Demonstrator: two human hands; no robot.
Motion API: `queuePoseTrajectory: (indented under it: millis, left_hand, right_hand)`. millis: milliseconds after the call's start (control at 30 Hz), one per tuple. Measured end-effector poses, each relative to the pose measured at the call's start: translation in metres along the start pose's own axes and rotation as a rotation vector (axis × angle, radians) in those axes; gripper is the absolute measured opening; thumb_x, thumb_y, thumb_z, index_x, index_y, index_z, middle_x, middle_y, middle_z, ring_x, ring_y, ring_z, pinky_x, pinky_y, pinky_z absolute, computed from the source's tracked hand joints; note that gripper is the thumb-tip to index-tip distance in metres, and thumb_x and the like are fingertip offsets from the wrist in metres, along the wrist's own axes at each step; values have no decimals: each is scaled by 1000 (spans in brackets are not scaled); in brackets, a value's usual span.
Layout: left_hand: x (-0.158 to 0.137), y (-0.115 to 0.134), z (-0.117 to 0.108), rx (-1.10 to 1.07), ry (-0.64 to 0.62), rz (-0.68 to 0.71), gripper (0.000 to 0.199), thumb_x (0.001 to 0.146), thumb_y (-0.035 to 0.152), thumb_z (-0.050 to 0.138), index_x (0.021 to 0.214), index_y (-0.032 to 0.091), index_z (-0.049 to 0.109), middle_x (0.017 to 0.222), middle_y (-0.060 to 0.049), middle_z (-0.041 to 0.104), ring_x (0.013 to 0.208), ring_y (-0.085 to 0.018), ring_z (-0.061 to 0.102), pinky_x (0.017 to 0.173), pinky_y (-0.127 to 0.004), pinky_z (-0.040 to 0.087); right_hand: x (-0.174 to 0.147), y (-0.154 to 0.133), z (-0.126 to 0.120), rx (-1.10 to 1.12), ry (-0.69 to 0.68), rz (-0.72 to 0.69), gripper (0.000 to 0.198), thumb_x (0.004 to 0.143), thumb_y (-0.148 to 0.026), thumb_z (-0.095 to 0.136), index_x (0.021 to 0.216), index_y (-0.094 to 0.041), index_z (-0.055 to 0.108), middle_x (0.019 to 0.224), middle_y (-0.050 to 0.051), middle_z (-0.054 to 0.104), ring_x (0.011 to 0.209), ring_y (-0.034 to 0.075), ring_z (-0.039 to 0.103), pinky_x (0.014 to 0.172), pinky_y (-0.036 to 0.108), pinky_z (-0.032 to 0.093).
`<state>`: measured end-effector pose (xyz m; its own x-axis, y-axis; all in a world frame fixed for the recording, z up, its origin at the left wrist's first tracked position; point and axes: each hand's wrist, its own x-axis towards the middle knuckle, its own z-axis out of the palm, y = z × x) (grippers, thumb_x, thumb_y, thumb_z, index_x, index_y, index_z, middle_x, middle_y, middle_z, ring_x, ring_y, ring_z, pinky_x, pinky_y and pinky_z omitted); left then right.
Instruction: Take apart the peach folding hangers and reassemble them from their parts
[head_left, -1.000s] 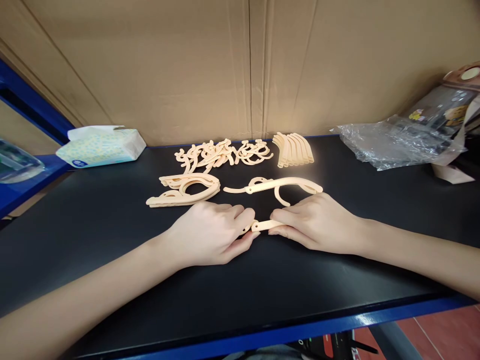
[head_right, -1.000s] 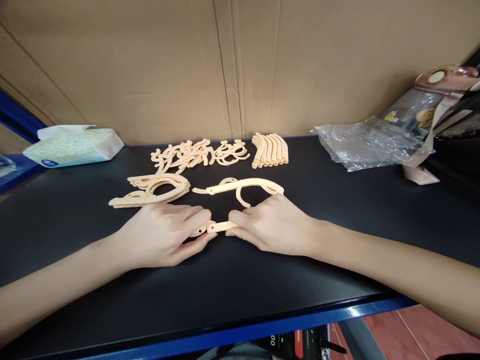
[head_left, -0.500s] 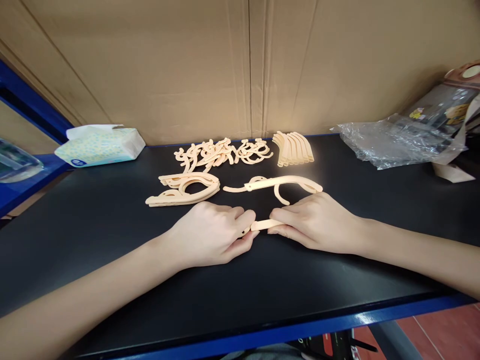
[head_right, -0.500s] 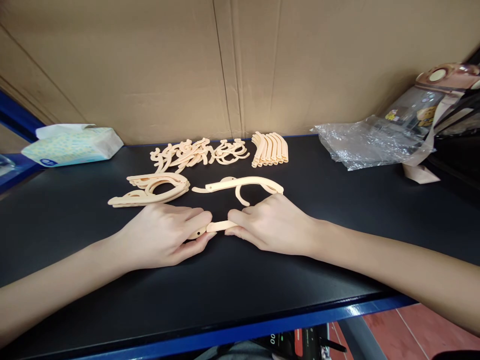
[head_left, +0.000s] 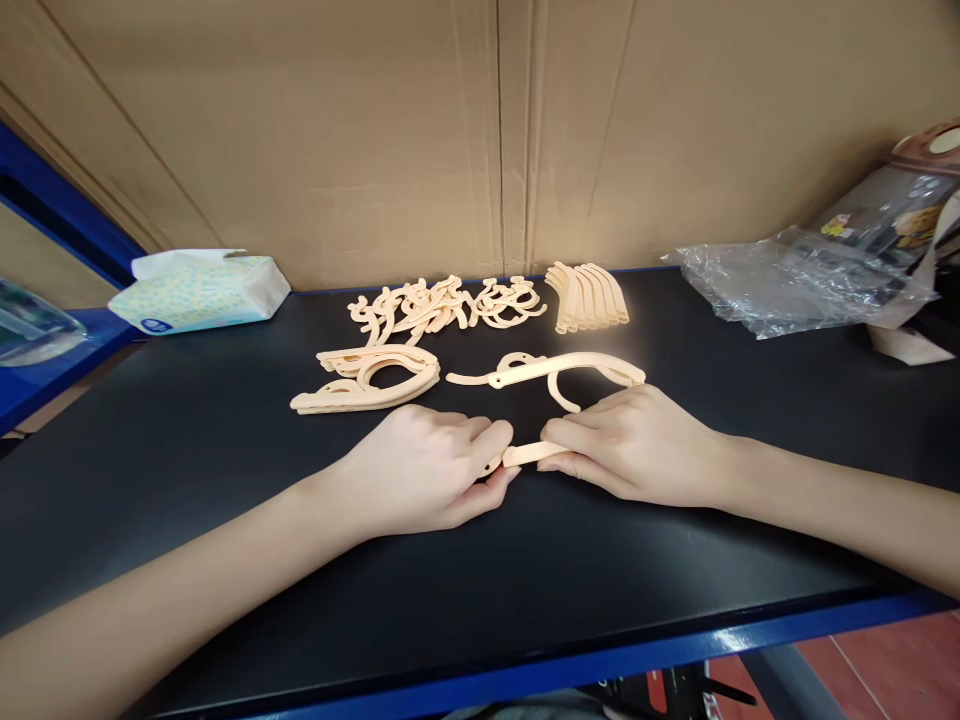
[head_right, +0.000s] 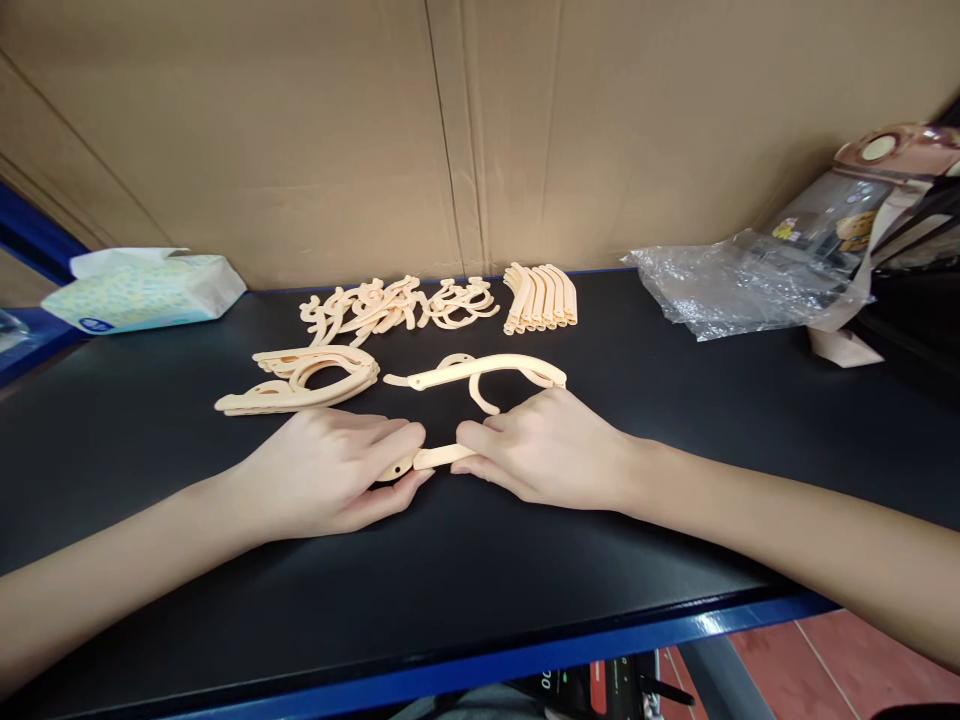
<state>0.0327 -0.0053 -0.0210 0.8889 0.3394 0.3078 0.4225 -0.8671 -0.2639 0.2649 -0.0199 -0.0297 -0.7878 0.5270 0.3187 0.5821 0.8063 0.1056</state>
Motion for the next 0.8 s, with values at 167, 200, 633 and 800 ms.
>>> queuePoseTrajectory:
  millis: [167,200,633,800]
  left_hand:
    - [0,4,-1,-66,-54,12,23,97,29,37,78,19,45,60,6,55,47,-11,56,43,-28,28]
    - [0,5,-1,-73,-59,5,23,98,27,35,78,19,45,61,6,56,47,-11,56,43,-28,28]
    - [-1,1,-3,-14,-29,-51,23,98,25,36,76,19,41,58,6,57,44,-9,53,43,-26,20]
    - [-2,1,-4,-62,-41,-1,24,98,28,37,76,19,43,58,5,55,45,-10,52,44,-27,22]
  right_hand:
    - [2,0,0,14,36,-42,38,100,-33,33,76,-18,58,58,-2,58,48,10,50,50,26,27]
    - [2,0,0,18,50,-49,36,100,-33,35,79,-17,59,60,-2,59,50,11,51,51,26,29]
    - [2,26,-8,-68,304,150,25,94,-30,49,85,-17,69,117,13,62,101,23,56,85,36,45]
    - [4,32,-1,89,183,252,26,95,-33,48,91,-17,69,106,10,66,101,24,56,90,40,42]
